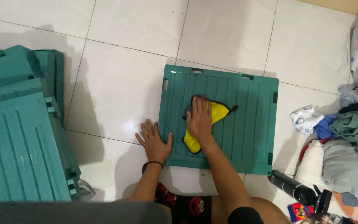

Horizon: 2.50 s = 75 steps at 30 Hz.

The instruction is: The person sits on the floor and uses a screwdriver to unscrew and detach side panels from green plastic folding storage crates, stacking the removed panels aside. They then lay a panel flat and wipe its ridged surface with a yellow cloth.

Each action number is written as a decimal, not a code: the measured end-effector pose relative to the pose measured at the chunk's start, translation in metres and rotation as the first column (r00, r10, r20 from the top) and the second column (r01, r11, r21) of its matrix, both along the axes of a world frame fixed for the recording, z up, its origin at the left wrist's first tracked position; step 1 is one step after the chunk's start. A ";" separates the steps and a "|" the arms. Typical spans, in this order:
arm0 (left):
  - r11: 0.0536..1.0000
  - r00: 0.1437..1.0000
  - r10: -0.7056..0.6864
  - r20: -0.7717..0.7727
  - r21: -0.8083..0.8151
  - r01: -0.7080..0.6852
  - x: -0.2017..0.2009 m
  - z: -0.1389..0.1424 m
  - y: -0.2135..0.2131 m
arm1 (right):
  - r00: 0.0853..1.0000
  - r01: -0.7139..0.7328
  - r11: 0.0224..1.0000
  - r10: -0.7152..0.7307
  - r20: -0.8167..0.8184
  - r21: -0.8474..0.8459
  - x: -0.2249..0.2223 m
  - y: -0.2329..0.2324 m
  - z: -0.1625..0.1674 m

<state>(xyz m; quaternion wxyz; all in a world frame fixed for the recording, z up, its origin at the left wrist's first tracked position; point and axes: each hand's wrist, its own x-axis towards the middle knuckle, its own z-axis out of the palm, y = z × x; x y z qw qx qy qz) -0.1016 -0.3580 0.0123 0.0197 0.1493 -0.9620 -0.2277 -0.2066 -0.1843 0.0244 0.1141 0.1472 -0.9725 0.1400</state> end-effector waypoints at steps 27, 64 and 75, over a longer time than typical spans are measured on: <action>0.988 0.989 -0.042 -0.139 0.140 0.061 0.008 -0.022 -0.032 | 0.924 -0.377 0.921 0.381 0.024 -0.102 -0.072 -0.100 0.003; 0.991 0.981 -0.057 -0.187 0.106 0.078 0.044 -0.034 -0.047 | 0.657 -0.698 0.705 0.699 0.282 -0.122 0.212 -0.063 0.034; 0.984 0.998 -0.014 -0.068 0.177 0.026 0.052 -0.046 -0.043 | 0.614 -0.723 0.670 0.735 0.286 -0.170 0.225 -0.005 0.045</action>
